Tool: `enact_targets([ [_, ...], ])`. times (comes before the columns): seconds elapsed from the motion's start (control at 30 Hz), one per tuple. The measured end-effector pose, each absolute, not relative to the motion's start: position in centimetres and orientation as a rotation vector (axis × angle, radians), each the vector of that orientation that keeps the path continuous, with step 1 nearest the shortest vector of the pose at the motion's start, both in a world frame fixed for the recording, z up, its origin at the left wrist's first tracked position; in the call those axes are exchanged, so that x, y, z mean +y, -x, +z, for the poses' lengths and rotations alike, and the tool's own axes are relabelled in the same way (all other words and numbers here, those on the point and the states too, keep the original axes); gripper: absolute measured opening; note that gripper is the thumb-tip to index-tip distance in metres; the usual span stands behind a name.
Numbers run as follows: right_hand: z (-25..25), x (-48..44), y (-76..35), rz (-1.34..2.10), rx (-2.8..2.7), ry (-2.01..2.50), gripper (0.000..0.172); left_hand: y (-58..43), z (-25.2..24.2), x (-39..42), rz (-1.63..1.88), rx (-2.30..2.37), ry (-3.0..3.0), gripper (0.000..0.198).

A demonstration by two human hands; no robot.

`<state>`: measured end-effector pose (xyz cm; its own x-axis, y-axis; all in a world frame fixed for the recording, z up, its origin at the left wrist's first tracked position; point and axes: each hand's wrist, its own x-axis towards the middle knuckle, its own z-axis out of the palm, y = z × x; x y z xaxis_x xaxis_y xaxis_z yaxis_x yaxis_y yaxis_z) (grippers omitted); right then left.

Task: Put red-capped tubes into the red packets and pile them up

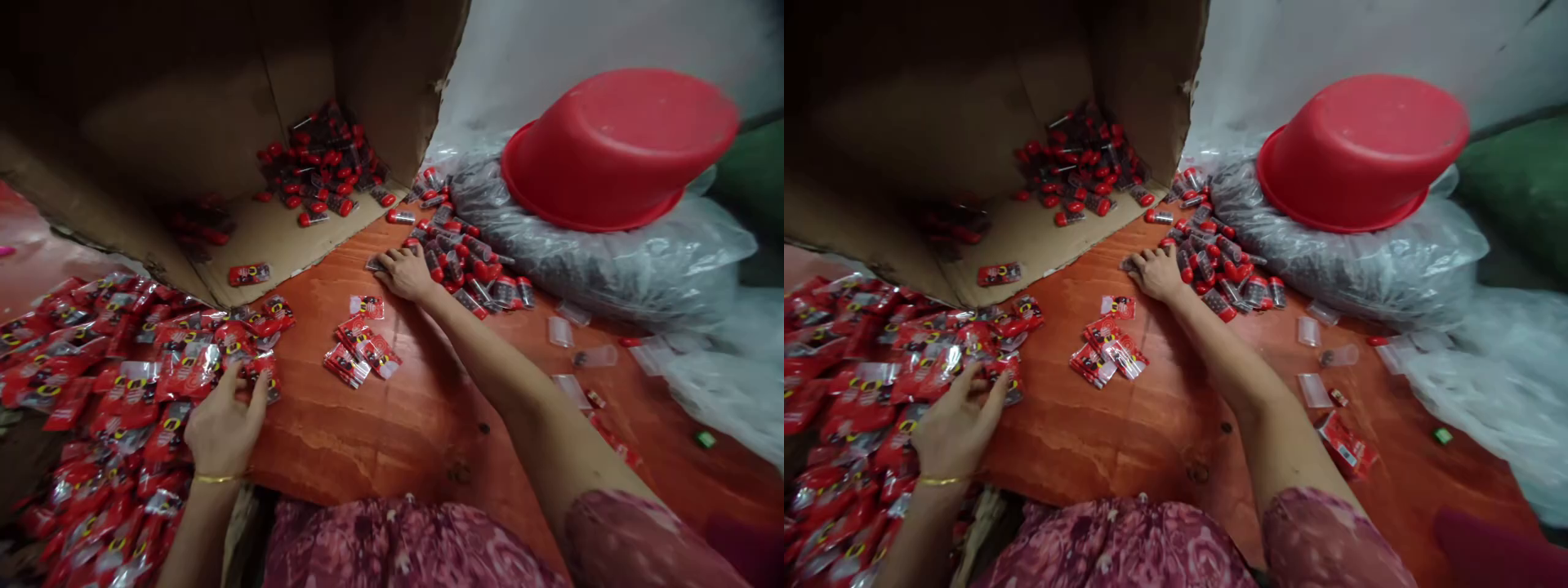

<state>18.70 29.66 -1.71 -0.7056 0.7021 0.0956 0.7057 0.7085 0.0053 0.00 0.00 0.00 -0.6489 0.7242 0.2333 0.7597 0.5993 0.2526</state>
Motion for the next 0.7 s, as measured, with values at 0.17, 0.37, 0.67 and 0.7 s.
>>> enact_targets([
  [0.17, -2.3, 26.4, -23.7, -0.088, -2.794, 1.157, 0.041, -1.5, 1.0, 0.7, -0.524, -2.355, 1.382, 0.043],
  [0.37, -2.4, 23.8, -25.5, -0.136, -2.614, 1.336, 0.04, -6.8, -0.6, 4.6, -0.786, -2.162, 1.92, 0.037],
  [0.67, -2.3, 23.4, -19.2, 0.161, -2.703, 1.212, 0.033, -8.7, -1.2, 6.3, -0.723, -2.122, 2.199, 0.043],
  [0.7, -2.4, 23.5, -19.0, 0.178, -2.7, 1.242, 0.03, -8.4, -1.0, 6.1, -0.749, -2.132, 2.172, 0.041],
])
